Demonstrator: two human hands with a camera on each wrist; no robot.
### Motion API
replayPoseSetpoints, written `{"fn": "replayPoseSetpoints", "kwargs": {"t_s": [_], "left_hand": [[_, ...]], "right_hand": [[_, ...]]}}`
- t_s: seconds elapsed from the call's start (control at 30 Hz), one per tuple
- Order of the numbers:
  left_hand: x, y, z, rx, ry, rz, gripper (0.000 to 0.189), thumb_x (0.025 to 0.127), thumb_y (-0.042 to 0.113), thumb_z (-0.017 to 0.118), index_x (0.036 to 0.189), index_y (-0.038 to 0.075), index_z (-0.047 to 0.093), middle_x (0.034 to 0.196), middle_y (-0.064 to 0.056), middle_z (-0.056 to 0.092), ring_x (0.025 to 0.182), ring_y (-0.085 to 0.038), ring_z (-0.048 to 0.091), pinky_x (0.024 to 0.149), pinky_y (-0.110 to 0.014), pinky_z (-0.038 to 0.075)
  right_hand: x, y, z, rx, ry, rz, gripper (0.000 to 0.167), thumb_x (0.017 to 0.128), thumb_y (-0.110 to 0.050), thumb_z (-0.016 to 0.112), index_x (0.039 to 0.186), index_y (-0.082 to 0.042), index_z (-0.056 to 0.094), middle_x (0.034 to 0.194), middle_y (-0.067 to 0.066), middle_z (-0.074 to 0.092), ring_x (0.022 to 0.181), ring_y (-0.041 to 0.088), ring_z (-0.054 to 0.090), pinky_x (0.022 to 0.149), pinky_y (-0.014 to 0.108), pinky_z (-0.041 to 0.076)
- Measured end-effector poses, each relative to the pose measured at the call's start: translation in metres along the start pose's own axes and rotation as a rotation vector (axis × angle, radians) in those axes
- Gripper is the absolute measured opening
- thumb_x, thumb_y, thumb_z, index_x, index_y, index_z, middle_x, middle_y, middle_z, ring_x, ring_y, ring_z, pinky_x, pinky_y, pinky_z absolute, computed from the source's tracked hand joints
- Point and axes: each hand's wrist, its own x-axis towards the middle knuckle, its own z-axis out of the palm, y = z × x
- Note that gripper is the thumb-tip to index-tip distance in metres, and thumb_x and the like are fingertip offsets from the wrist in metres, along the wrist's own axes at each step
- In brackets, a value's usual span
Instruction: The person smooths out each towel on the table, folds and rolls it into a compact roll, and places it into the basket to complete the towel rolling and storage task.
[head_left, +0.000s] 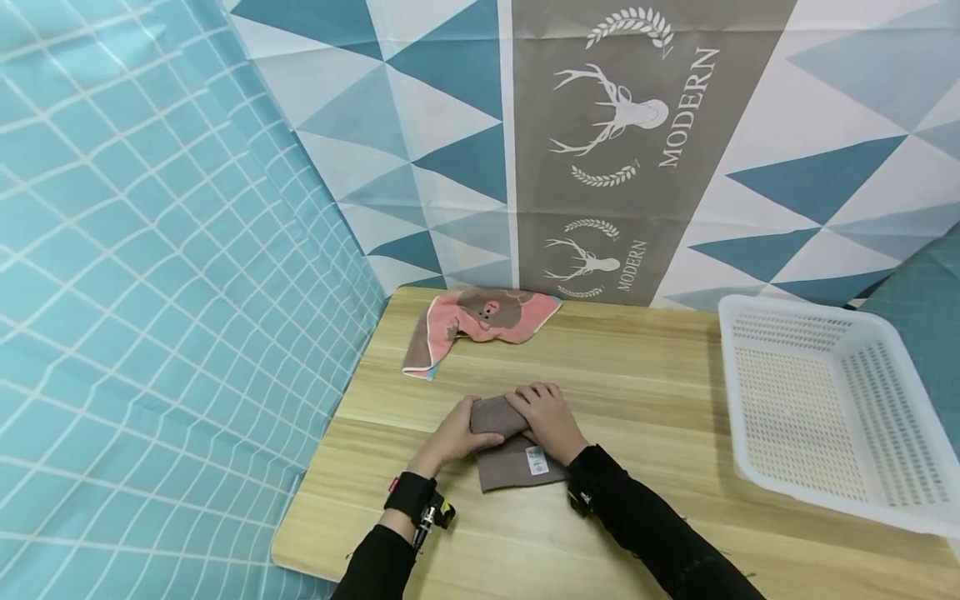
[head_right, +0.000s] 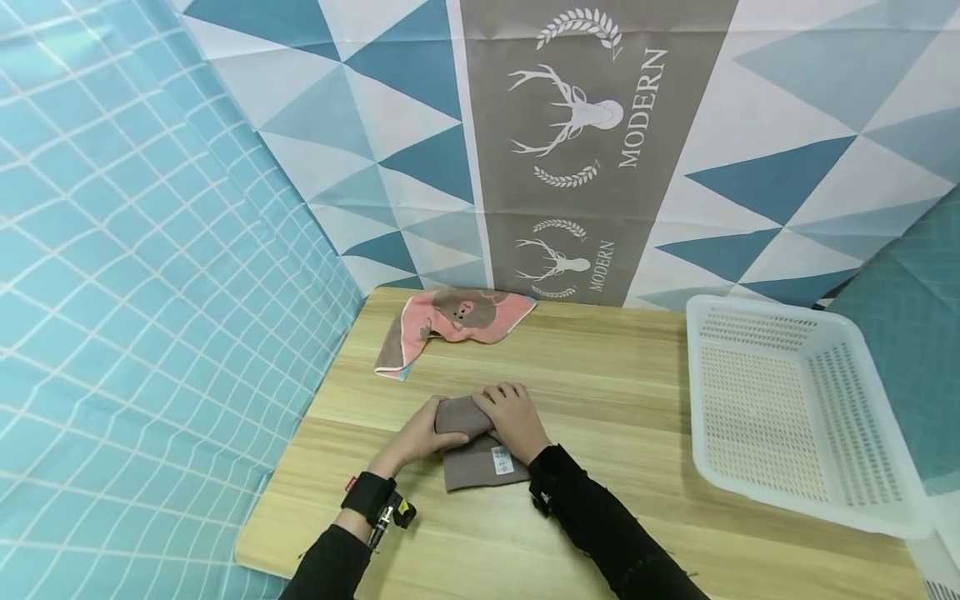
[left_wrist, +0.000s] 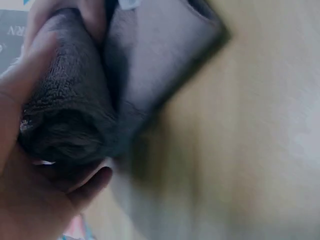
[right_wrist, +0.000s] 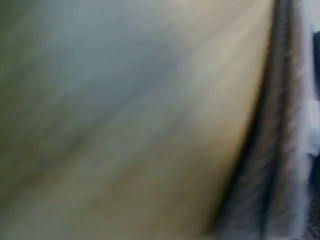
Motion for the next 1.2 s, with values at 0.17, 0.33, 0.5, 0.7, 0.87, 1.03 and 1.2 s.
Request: {"fn": "replayPoseSetpoints", "kwargs": {"t_s": [0.17,0.33,0.5,0.7,0.87,1.03,1.2], "left_hand": [[-0.002,-0.006,0.007,0.102,0.026,0.084,0.055,0.087,0.033,0.076,0.124,0.006,0.046,0.117,-0.012,0.056,0.108,-0.025,0.058,0.094,-0.043,0.048],[-0.007,-0.008,0.013,0.235,0.14,0.183,0.049,0.083,0.028,0.081,0.11,0.007,0.047,0.104,-0.01,0.052,0.094,-0.023,0.056,0.084,-0.042,0.049],[-0.015,-0.016,0.021,0.318,0.202,0.249,0.045,0.082,0.021,0.082,0.109,0.008,0.048,0.107,-0.009,0.054,0.096,-0.023,0.057,0.085,-0.042,0.05],[-0.023,-0.025,0.031,0.405,0.236,0.332,0.056,0.078,0.011,0.084,0.121,0.009,0.048,0.122,-0.008,0.054,0.113,-0.024,0.056,0.097,-0.04,0.049],[-0.029,-0.029,0.035,0.5,0.202,0.399,0.061,0.081,0.021,0.083,0.127,0.005,0.045,0.134,-0.012,0.05,0.122,-0.026,0.053,0.1,-0.039,0.049],[-0.028,-0.026,0.027,0.236,0.096,0.299,0.064,0.09,0.047,0.07,0.134,0.01,0.042,0.136,-0.01,0.049,0.123,-0.024,0.052,0.101,-0.044,0.046],[-0.021,-0.028,0.017,-0.076,-0.004,0.092,0.066,0.089,0.05,0.07,0.136,0.014,0.042,0.134,-0.008,0.051,0.122,-0.023,0.053,0.1,-0.046,0.044]], "right_hand": [[-0.004,0.0,-0.003,-0.018,-0.086,-0.001,0.082,0.07,-0.045,0.088,0.138,-0.015,0.054,0.126,0.009,0.061,0.114,0.029,0.057,0.097,0.047,0.044],[-0.01,-0.001,-0.009,0.086,-0.156,-0.033,0.078,0.089,-0.054,0.067,0.148,-0.01,0.044,0.141,0.015,0.053,0.13,0.034,0.049,0.107,0.053,0.037],[-0.012,0.0,-0.026,0.249,-0.236,-0.053,0.055,0.104,-0.038,0.048,0.15,-0.008,0.042,0.149,0.02,0.046,0.139,0.037,0.041,0.114,0.055,0.03],[-0.003,0.006,-0.044,0.353,-0.312,-0.027,0.047,0.092,-0.042,0.067,0.13,-0.016,0.057,0.13,0.007,0.059,0.123,0.026,0.054,0.108,0.047,0.039],[0.002,0.006,-0.049,0.366,-0.373,-0.035,0.049,0.079,-0.042,0.081,0.115,-0.02,0.056,0.116,0.002,0.053,0.111,0.022,0.051,0.095,0.045,0.043],[0.007,0.002,-0.048,0.3,-0.354,-0.018,0.052,0.073,-0.042,0.086,0.105,-0.018,0.052,0.11,0.002,0.053,0.105,0.022,0.051,0.088,0.044,0.043],[0.008,-0.007,-0.047,0.223,-0.356,0.023,0.07,0.07,-0.044,0.088,0.122,-0.011,0.054,0.114,0.007,0.058,0.107,0.025,0.054,0.088,0.045,0.045]]}}
